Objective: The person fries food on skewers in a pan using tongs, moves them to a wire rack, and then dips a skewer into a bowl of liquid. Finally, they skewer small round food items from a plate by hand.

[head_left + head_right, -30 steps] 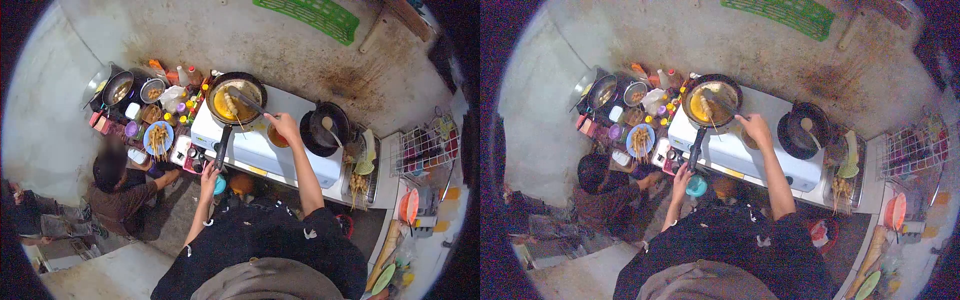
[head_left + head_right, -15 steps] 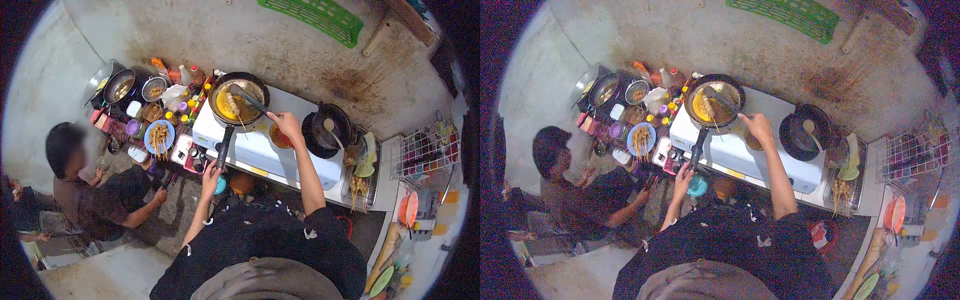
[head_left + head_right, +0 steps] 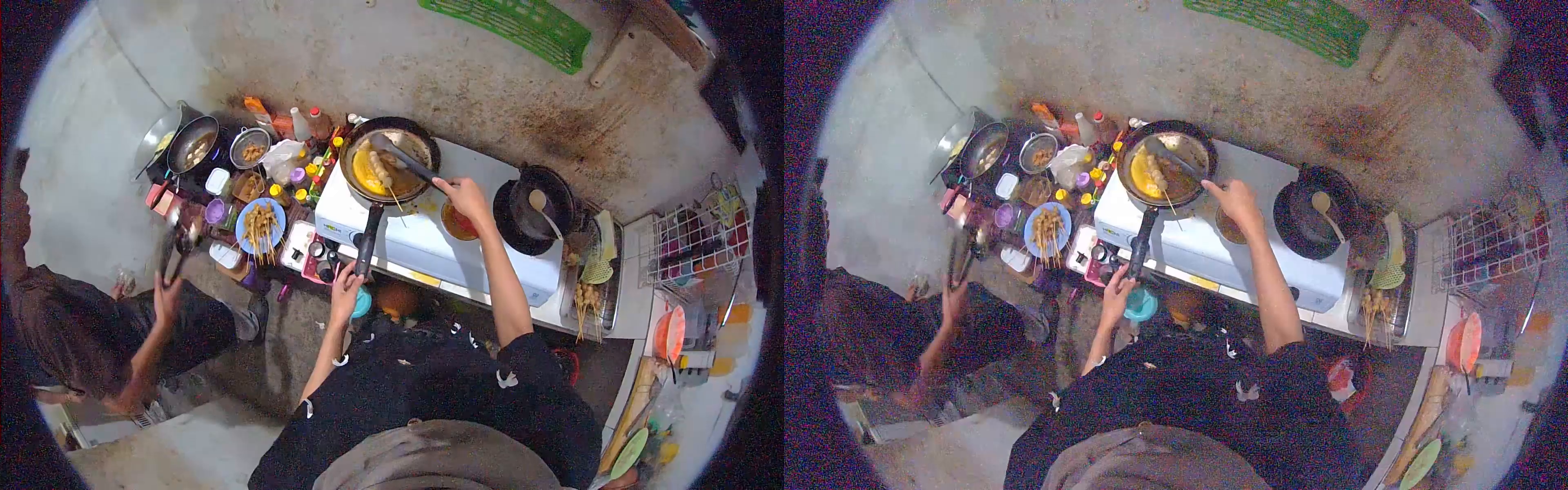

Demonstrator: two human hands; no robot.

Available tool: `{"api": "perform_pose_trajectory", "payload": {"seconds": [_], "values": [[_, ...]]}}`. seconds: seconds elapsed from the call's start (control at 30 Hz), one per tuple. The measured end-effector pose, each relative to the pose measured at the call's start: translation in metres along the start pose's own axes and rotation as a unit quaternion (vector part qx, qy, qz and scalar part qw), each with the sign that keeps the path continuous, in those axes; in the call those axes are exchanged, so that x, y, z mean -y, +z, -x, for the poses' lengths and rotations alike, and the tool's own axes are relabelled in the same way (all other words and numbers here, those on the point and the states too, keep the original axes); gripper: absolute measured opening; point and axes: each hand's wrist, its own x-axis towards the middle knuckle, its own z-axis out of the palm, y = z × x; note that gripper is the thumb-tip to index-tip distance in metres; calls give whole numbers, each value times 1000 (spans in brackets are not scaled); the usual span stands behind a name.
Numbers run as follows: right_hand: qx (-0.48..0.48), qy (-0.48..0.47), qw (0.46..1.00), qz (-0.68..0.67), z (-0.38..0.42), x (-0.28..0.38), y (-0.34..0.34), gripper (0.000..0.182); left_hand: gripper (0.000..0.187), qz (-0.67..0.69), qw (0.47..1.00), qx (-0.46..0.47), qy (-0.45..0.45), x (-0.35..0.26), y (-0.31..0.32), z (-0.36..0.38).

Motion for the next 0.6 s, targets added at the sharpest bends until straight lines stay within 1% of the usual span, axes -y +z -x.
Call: {"api": "perform_pose_trajectory", "payload": {"seconds": [0.03,0.07,0.13,0.2,0.23,0.27,0.33,0.37,0.43,0.47,0.53,0.57,0.6], "values": [[26,-3,998,-62,0,1,0,58,42,11,1000,-2,2,0,0,0],[26,-4,998,-61,-1,1,0,58,42,23,1000,-4,4,0,1,0],[-21,-8,1000,-16,-1,3,1,57,42,27,1000,-3,7,1,2,0],[-4,4,1000,-11,-2,5,2,57,43,30,999,0,12,-2,1,0],[12,17,1000,-6,-2,5,1,57,43,6,1000,-3,-1,-5,1,2],[12,17,1000,-5,-2,6,1,57,43,-17,1000,-7,-13,-8,2,3],[-14,23,998,-48,-1,10,0,57,43,-12,1000,-7,-6,-9,3,3],[-13,23,998,-48,-1,12,0,57,43,-8,1000,-6,-1,-9,3,3],[26,10,1000,1,1,15,-4,55,42,1,1000,-6,-2,-7,2,3],[25,10,1000,1,1,15,-4,55,42,10,1000,-6,-2,-6,2,2],[30,23,997,-61,-1,12,-1,54,42,10,1000,-6,-3,-10,4,3],[31,23,997,-60,-4,10,3,54,42,9,1000,-6,-5,-11,4,4],[5,13,1000,-22,-6,11,5,55,42,10,1000,-8,-6,-9,4,4]]}}
